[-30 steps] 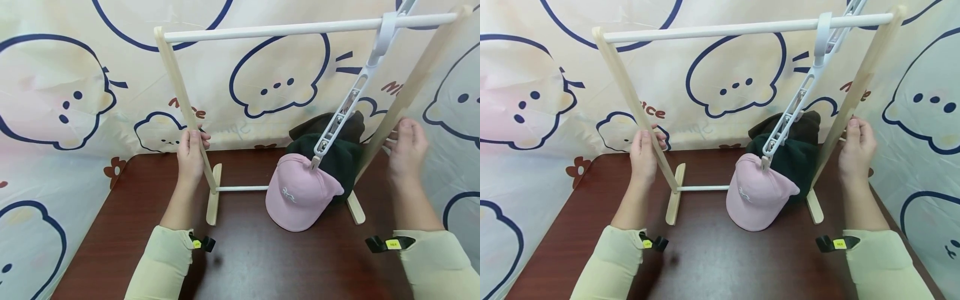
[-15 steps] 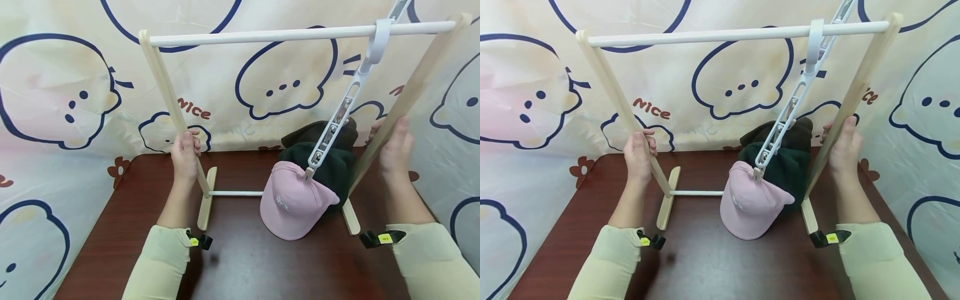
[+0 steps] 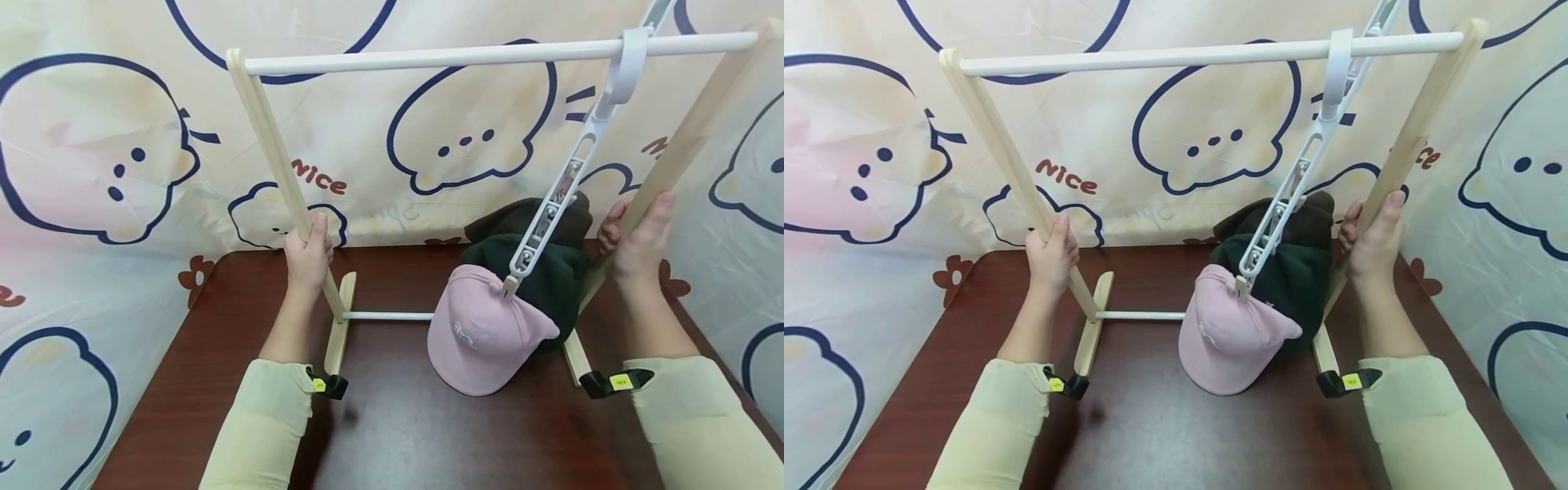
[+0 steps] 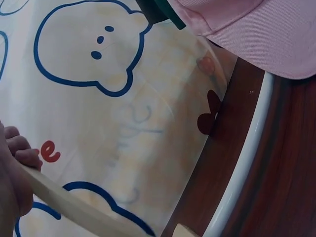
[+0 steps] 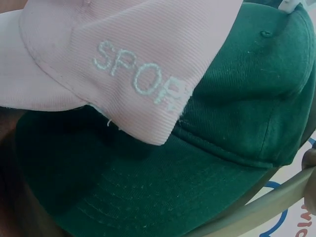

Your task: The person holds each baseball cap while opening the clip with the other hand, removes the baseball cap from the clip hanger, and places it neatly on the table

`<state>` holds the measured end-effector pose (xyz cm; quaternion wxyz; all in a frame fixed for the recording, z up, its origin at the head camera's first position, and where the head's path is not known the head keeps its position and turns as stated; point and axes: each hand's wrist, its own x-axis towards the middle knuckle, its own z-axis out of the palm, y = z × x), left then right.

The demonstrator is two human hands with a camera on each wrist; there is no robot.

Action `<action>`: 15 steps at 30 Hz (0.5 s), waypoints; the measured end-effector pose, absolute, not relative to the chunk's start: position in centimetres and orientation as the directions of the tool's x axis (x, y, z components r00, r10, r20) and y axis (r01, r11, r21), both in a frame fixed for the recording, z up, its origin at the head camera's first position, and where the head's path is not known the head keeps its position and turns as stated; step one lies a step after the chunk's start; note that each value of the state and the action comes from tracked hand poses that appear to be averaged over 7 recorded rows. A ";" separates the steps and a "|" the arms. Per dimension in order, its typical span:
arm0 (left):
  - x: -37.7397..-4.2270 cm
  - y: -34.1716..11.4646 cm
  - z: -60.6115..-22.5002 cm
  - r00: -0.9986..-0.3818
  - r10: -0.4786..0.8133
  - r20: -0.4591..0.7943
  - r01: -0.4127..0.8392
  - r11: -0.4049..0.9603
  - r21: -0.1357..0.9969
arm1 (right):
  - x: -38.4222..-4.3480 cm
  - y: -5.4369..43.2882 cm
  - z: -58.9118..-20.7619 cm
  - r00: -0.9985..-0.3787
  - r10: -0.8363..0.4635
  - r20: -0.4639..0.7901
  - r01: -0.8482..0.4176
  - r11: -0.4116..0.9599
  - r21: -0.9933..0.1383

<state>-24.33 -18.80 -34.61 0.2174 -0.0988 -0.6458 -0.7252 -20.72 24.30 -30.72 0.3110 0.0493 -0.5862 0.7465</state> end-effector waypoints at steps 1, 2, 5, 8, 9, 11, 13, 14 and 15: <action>-24.4 -18.8 -34.7 -0.883 -0.198 0.425 0.445 -0.070 0.893 | -20.8 24.2 -30.7 -0.798 0.412 0.439 -0.522 -0.110 -0.846; -24.5 -18.8 -34.8 -0.877 -0.217 0.429 0.452 -0.067 0.889 | -20.9 24.1 -30.7 -0.796 0.416 0.439 -0.521 -0.101 -0.848; -24.6 -18.7 -35.0 -0.855 -0.267 0.444 0.473 -0.053 0.879 | -21.1 23.8 -30.7 -0.794 0.424 0.435 -0.516 -0.091 -0.852; -24.8 -18.6 -35.1 -0.835 -0.291 0.467 0.496 -0.028 0.868 | -21.1 23.7 -30.8 -0.792 0.437 0.426 -0.508 -0.087 -0.857; -24.8 -18.5 -35.2 -0.830 -0.293 0.475 0.503 -0.023 0.864 | -21.0 23.7 -30.8 -0.791 0.442 0.423 -0.506 -0.084 -0.859; -25.0 -18.4 -35.3 -0.820 -0.297 0.489 0.517 -0.015 0.856 | -20.9 23.7 -30.9 -0.790 0.453 0.413 -0.498 -0.079 -0.864; -25.3 -18.3 -35.3 -0.814 -0.299 0.499 0.526 -0.013 0.850 | -20.8 23.7 -30.9 -0.787 0.461 0.411 -0.498 -0.080 -0.864; -25.4 -18.2 -35.3 -0.810 -0.301 0.503 0.531 -0.012 0.847 | -20.8 23.7 -30.9 -0.786 0.465 0.408 -0.498 -0.083 -0.863; -25.5 -18.1 -35.3 -0.808 -0.303 0.505 0.533 -0.012 0.846 | -20.8 23.7 -30.9 -0.785 0.468 0.406 -0.499 -0.090 -0.862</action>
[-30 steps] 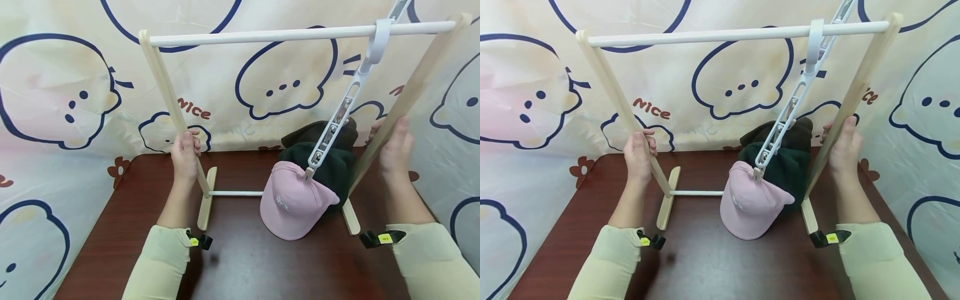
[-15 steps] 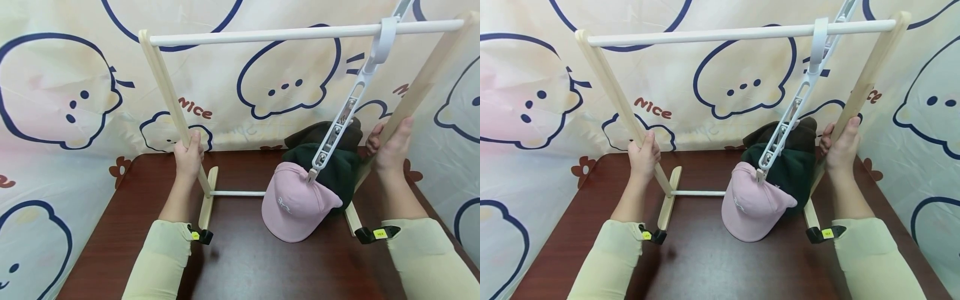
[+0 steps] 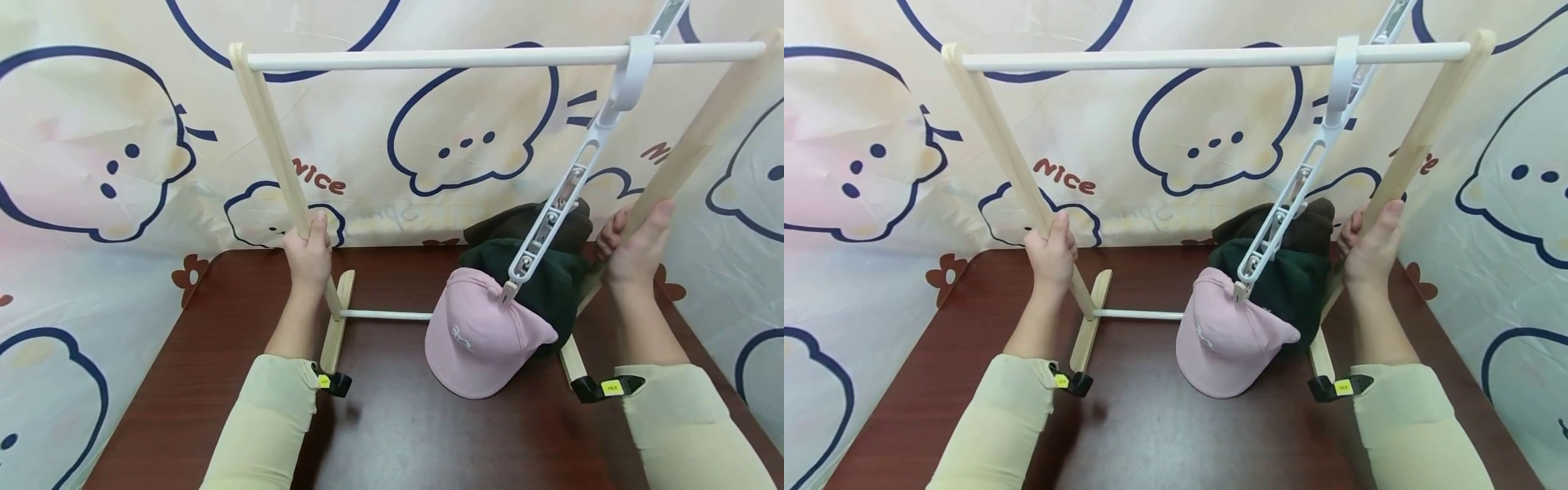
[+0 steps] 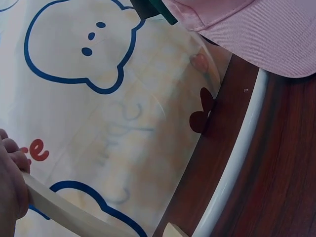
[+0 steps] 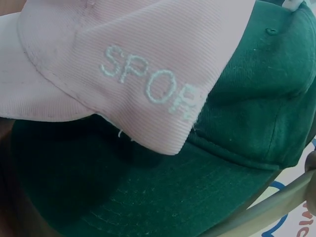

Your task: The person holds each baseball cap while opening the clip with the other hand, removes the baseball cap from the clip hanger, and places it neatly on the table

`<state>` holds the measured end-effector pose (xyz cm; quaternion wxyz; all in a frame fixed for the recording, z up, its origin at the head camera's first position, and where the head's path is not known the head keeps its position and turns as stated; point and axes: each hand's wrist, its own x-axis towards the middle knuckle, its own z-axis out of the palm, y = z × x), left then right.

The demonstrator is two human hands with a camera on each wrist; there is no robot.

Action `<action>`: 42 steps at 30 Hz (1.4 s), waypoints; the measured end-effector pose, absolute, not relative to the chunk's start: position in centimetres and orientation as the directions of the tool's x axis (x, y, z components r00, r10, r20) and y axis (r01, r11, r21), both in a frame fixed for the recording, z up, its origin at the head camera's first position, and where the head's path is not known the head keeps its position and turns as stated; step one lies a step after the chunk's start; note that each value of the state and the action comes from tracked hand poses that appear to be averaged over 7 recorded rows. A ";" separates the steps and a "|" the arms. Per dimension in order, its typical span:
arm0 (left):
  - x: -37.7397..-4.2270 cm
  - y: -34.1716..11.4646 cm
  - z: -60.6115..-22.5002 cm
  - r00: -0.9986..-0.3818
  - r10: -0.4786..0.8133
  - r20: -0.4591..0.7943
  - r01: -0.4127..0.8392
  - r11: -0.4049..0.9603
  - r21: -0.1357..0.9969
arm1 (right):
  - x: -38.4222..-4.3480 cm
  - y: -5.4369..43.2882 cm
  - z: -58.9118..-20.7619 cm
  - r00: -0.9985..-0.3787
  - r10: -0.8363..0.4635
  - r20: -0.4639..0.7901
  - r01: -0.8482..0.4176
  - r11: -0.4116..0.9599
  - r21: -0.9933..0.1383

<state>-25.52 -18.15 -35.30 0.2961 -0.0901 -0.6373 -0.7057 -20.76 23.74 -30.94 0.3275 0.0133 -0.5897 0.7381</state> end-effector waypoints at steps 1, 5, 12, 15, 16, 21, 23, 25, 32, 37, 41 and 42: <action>-25.6 -18.1 -35.3 -0.808 -0.305 0.504 0.533 -0.014 0.846 | -20.8 23.7 -31.0 -0.784 0.471 0.405 -0.502 -0.097 -0.860; -25.9 -18.0 -35.3 -0.806 -0.321 0.498 0.530 -0.017 0.848 | -20.9 23.7 -31.0 -0.778 0.475 0.412 -0.518 -0.114 -0.848; -25.9 -18.1 -35.4 -0.808 -0.338 0.482 0.516 -0.013 0.856 | -21.0 23.5 -31.1 -0.771 0.490 0.407 -0.520 -0.116 -0.847; -25.8 -18.0 -35.3 -0.810 -0.336 0.481 0.514 -0.011 0.858 | -21.0 23.5 -31.1 -0.766 0.489 0.417 -0.533 -0.122 -0.837; -25.8 -18.0 -35.3 -0.811 -0.336 0.478 0.512 -0.015 0.859 | -21.0 23.5 -31.1 -0.765 0.488 0.420 -0.537 -0.125 -0.834; -25.9 -17.9 -35.4 -0.810 -0.327 0.486 0.520 -0.019 0.854 | -21.0 23.5 -31.1 -0.759 0.501 0.415 -0.542 -0.134 -0.830; -26.3 -17.9 -35.5 -0.810 -0.321 0.491 0.524 -0.022 0.851 | -21.0 23.5 -31.2 -0.752 0.515 0.411 -0.543 -0.131 -0.829; -26.7 -17.9 -35.5 -0.807 -0.324 0.494 0.529 -0.021 0.849 | -21.1 23.4 -31.2 -0.746 0.518 0.418 -0.550 -0.127 -0.825; -27.4 -18.1 -35.6 -0.803 -0.343 0.487 0.526 -0.024 0.850 | -21.4 23.3 -31.6 -0.749 0.513 0.419 -0.549 -0.128 -0.826; -27.7 -18.0 -35.6 -0.800 -0.358 0.481 0.534 -0.060 0.844 | -21.5 23.4 -31.5 -0.744 0.520 0.420 -0.537 -0.091 -0.838; -27.9 -17.9 -35.4 -0.798 -0.355 0.487 0.541 -0.064 0.839 | -21.5 23.5 -31.6 -0.741 0.527 0.416 -0.530 -0.078 -0.844; -28.0 -17.8 -35.3 -0.799 -0.355 0.485 0.539 -0.067 0.840 | -21.5 23.6 -31.6 -0.740 0.529 0.416 -0.530 -0.076 -0.845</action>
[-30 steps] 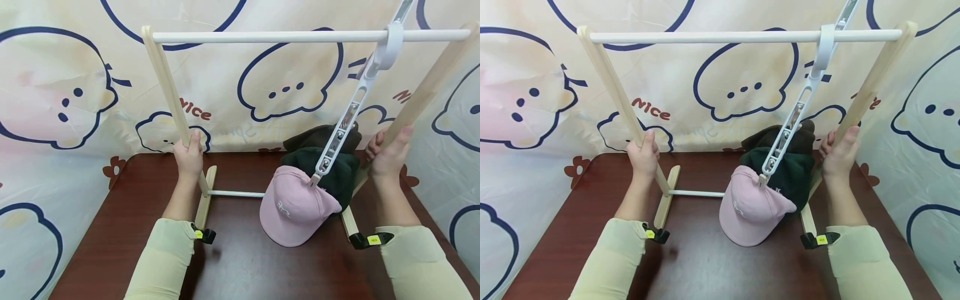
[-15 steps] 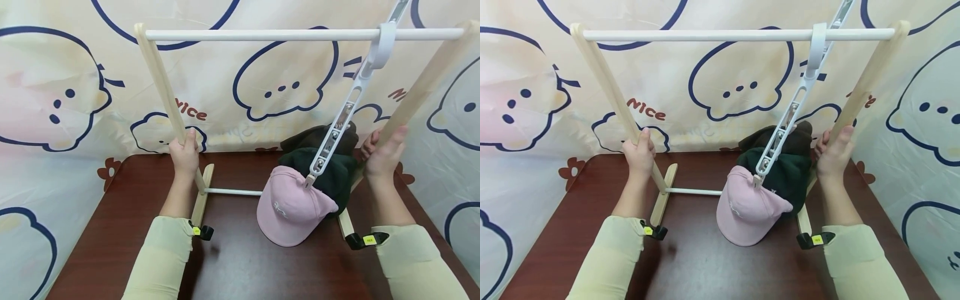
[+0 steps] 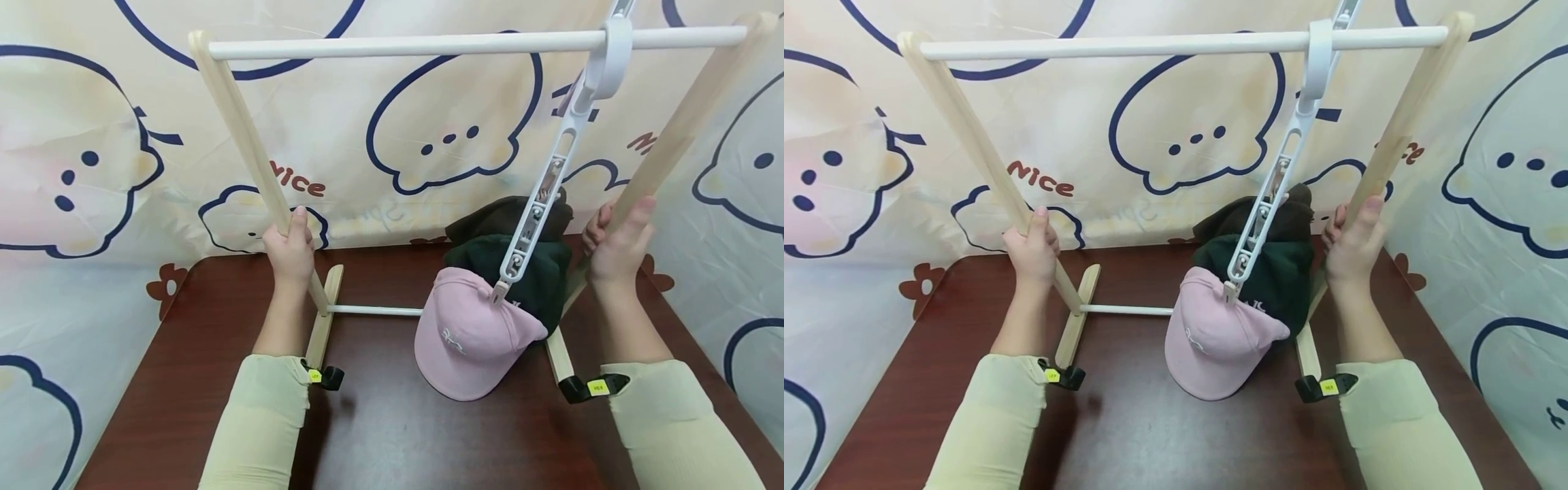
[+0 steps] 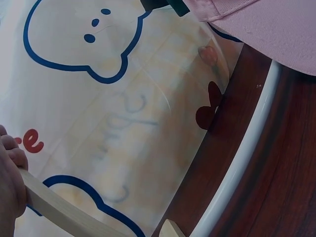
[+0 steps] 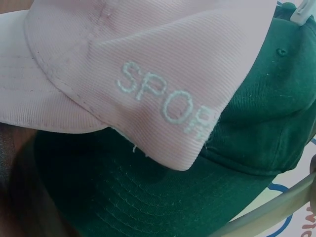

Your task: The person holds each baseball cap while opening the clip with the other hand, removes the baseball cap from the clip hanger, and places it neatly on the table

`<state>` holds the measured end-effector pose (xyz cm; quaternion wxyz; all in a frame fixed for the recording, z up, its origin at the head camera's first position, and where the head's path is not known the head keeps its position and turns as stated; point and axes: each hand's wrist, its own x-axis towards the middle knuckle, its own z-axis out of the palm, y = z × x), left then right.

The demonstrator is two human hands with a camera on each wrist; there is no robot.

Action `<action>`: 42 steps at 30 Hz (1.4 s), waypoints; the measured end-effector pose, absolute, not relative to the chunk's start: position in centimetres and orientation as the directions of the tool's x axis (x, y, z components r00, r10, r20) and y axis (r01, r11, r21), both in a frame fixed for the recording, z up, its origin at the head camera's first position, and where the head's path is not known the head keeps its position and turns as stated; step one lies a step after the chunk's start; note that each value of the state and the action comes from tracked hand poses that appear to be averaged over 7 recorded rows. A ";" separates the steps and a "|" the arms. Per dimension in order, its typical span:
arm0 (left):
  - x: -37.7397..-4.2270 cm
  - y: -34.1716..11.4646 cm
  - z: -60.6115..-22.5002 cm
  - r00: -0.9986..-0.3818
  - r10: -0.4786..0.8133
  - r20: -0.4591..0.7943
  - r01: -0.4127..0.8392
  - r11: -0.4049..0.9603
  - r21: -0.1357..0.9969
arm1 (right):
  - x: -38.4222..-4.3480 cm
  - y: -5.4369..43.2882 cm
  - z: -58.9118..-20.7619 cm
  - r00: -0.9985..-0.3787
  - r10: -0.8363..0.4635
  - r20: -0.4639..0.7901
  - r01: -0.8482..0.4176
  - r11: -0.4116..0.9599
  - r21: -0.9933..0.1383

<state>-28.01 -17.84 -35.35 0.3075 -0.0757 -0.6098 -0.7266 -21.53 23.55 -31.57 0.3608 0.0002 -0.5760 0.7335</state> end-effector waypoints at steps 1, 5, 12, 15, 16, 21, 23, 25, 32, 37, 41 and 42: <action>-28.0 -17.9 -35.2 -0.801 -0.353 0.484 0.537 -0.064 0.841 | -21.5 23.5 -31.5 -0.738 0.530 0.417 -0.531 -0.074 -0.844; -28.1 -18.0 -35.0 -0.803 -0.351 0.482 0.530 -0.049 0.847 | -21.3 23.4 -31.3 -0.733 0.530 0.426 -0.535 -0.062 -0.843; -28.0 -18.2 -34.7 -0.796 -0.342 0.500 0.548 -0.057 0.835 | -21.1 23.3 -31.0 -0.729 0.519 0.447 -0.553 -0.060 -0.831; -28.0 -18.1 -34.4 -0.792 -0.337 0.509 0.558 -0.059 0.828 | -21.0 23.3 -30.9 -0.724 0.520 0.453 -0.560 -0.060 -0.826; -28.0 -18.0 -34.4 -0.795 -0.337 0.505 0.555 -0.068 0.829 | -20.9 23.4 -30.8 -0.723 0.521 0.454 -0.561 -0.059 -0.826; -28.1 -17.7 -34.0 -0.790 -0.334 0.514 0.564 -0.068 0.823 | -20.7 23.5 -30.6 -0.719 0.522 0.458 -0.563 -0.051 -0.825; -28.1 -17.7 -34.0 -0.787 -0.333 0.520 0.569 -0.067 0.819 | -20.6 23.6 -30.6 -0.717 0.524 0.460 -0.564 -0.049 -0.824; -28.2 -17.6 -34.0 -0.793 -0.332 0.511 0.562 -0.075 0.824 | -20.6 23.7 -30.5 -0.713 0.528 0.461 -0.563 -0.040 -0.825; -28.2 -17.3 -33.9 -0.825 -0.340 0.452 0.510 -0.103 0.854 | -21.0 23.6 -30.5 -0.713 0.532 0.457 -0.566 -0.050 -0.823; -27.6 -16.9 -34.7 -0.860 -0.374 0.347 0.405 -0.087 0.910 | -21.3 23.5 -31.1 -0.718 0.537 0.443 -0.545 -0.039 -0.837; -26.1 -16.2 -36.1 -0.859 -0.439 0.263 0.278 0.031 0.960 | -21.5 23.5 -31.5 -0.724 0.527 0.444 -0.528 -0.010 -0.849; -25.7 -16.0 -36.4 -0.860 -0.444 0.249 0.251 0.057 0.966 | -21.6 23.5 -31.5 -0.725 0.527 0.443 -0.525 -0.007 -0.851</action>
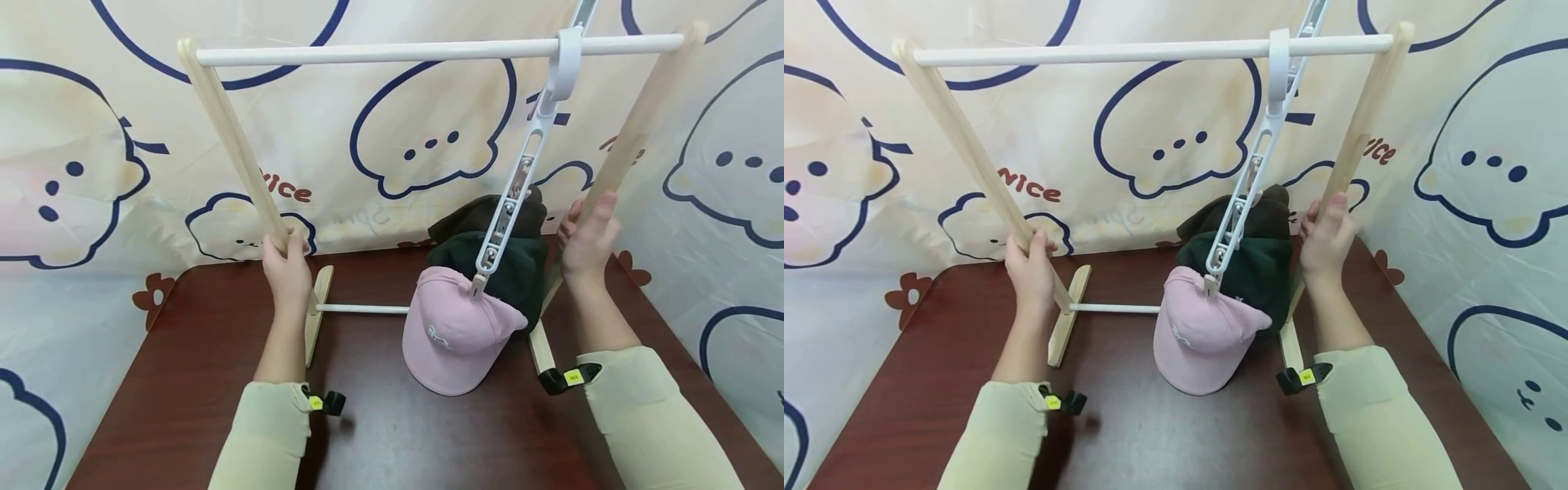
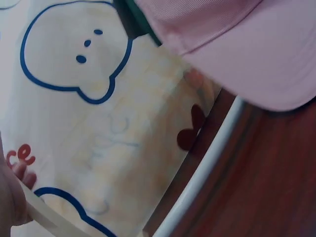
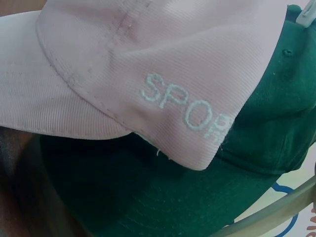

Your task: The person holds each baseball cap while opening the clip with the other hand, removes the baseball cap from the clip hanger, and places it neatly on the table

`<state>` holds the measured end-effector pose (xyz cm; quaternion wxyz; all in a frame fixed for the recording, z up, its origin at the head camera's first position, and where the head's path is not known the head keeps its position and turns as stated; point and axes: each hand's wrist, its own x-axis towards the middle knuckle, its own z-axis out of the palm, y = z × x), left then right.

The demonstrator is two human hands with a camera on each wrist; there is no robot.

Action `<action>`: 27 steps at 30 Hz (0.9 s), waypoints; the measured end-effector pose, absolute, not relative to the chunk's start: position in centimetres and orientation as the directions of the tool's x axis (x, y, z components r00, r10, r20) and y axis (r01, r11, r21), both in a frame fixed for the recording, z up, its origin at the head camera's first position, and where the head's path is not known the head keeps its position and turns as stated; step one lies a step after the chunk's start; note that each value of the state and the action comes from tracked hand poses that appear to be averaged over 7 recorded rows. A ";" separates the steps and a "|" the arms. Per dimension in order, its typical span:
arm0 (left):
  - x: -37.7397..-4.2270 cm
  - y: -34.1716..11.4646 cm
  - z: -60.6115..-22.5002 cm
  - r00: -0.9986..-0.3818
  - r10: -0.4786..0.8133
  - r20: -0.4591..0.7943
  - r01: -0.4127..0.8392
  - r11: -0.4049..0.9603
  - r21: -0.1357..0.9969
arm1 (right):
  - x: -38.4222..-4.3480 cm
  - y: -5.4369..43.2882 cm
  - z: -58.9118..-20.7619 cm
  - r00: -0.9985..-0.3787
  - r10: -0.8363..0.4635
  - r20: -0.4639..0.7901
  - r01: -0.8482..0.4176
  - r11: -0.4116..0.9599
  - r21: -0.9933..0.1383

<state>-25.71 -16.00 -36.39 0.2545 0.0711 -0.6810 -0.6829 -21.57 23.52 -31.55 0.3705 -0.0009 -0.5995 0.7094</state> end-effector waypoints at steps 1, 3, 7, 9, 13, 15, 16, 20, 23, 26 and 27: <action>-25.3 -15.9 -36.7 -0.863 -0.449 0.233 0.223 0.076 0.972 | -21.7 23.4 -31.6 -0.729 0.523 0.442 -0.520 -0.002 -0.854; -24.3 -15.7 -37.1 -0.866 -0.453 0.211 0.187 0.098 0.977 | -22.0 23.2 -31.8 -0.731 0.521 0.440 -0.514 0.004 -0.858; -22.1 -14.7 -36.9 -0.857 -0.463 0.227 0.207 0.095 0.974 | -22.4 22.6 -32.0 -0.733 0.516 0.443 -0.516 0.003 -0.857; -20.5 -13.8 -36.0 -0.832 -0.488 0.262 0.253 0.086 0.964 | -22.5 22.1 -32.2 -0.734 0.508 0.450 -0.520 0.007 -0.854; -18.1 -12.3 -34.7 -0.771 -0.519 0.369 0.386 0.080 0.919 | -22.9 21.1 -32.4 -0.734 0.495 0.466 -0.520 0.031 -0.853; -17.7 -11.8 -34.7 -0.739 -0.498 0.453 0.445 0.144 0.884 | -23.0 20.7 -32.4 -0.731 0.496 0.468 -0.518 0.043 -0.854; -17.7 -11.6 -34.8 -0.737 -0.471 0.484 0.465 0.165 0.870 | -23.0 20.6 -32.4 -0.729 0.500 0.467 -0.518 0.042 -0.854; -17.2 -10.1 -34.5 -0.757 -0.314 0.573 0.522 0.237 0.819 | -22.8 20.9 -32.4 -0.714 0.523 0.466 -0.537 0.019 -0.844; -16.9 -8.4 -34.0 -0.800 -0.204 0.565 0.527 0.213 0.823 | -22.4 21.8 -32.4 -0.686 0.554 0.472 -0.566 0.000 -0.824; -16.7 -6.9 -33.8 -0.829 -0.137 0.542 0.515 0.189 0.836 | -21.8 22.5 -32.8 -0.653 0.596 0.467 -0.576 0.010 -0.818; -16.7 -6.5 -33.8 -0.834 -0.121 0.538 0.514 0.182 0.838 | -21.6 22.7 -33.1 -0.643 0.609 0.464 -0.570 0.022 -0.821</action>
